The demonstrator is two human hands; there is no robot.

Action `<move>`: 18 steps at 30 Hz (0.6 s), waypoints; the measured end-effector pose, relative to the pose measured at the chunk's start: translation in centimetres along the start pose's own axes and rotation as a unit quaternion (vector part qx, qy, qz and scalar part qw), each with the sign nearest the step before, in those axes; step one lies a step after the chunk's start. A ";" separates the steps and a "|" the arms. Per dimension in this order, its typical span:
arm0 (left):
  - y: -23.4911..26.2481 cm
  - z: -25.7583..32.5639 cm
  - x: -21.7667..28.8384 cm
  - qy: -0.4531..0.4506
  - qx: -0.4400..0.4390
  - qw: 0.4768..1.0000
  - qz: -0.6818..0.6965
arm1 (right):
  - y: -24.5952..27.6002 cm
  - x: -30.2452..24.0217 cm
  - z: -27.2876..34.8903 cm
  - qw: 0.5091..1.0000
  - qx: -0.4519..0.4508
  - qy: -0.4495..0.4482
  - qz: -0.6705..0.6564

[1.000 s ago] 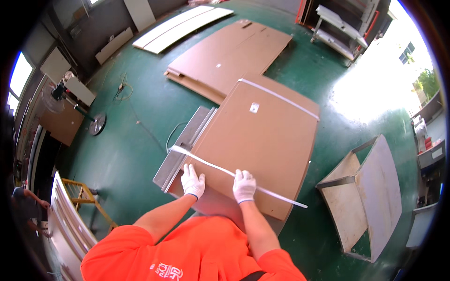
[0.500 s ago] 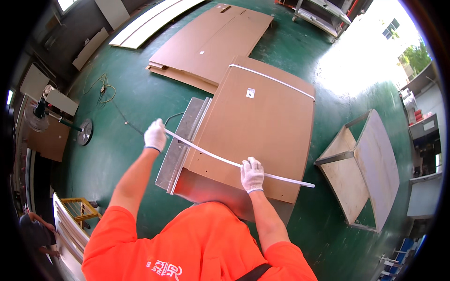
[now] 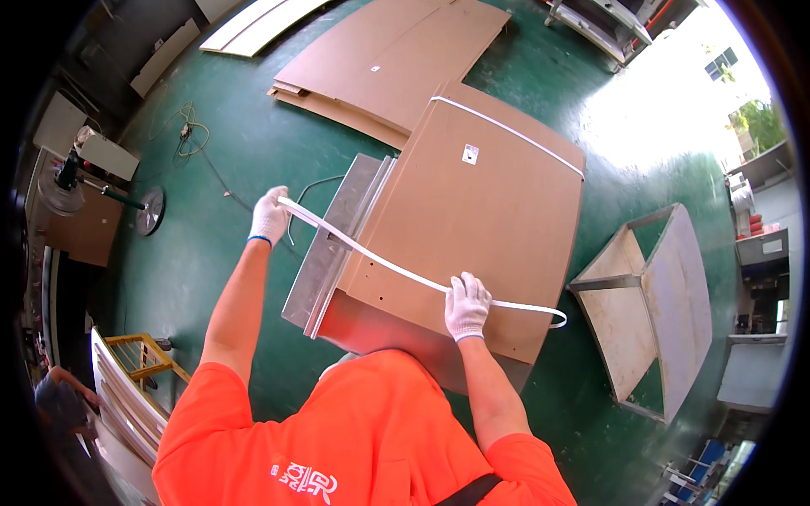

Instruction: The person moves large wood boards from one stack to another and applies a white strap around one of the boards.

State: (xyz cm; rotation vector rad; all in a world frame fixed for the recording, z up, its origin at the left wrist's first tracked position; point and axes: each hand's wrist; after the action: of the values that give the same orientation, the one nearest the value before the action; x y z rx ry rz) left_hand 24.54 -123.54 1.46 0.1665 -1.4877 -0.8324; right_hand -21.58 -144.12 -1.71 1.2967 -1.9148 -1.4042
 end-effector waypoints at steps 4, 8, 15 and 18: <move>0.6 1.5 8.5 0.020 -0.070 0.993 0.098 | 0.7 1.7 0.6 0.999 -0.003 -0.022 0.024; -1.1 1.6 4.7 0.023 -0.121 0.992 0.033 | 0.5 0.7 0.0 1.000 -0.007 -0.012 0.018; -9.2 3.7 -2.2 0.031 -0.119 0.992 -0.019 | 0.4 0.2 -0.3 1.000 0.001 -0.010 0.006; -12.2 6.1 -1.5 -0.054 -0.090 0.989 -0.102 | 0.8 0.5 -0.1 1.000 0.000 -0.011 0.018</move>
State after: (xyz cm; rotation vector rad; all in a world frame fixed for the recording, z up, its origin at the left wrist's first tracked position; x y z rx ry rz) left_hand 14.43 -129.06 -6.02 0.1422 -1.5045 -1.1525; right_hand -22.02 -144.57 -1.06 1.2441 -1.9436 -1.4068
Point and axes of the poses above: each hand's wrist, its own z-axis away from the middle knuckle, its own y-axis out of the back of the hand, x = y × z, and after that the axes turned 6 degrees about y, right-handed
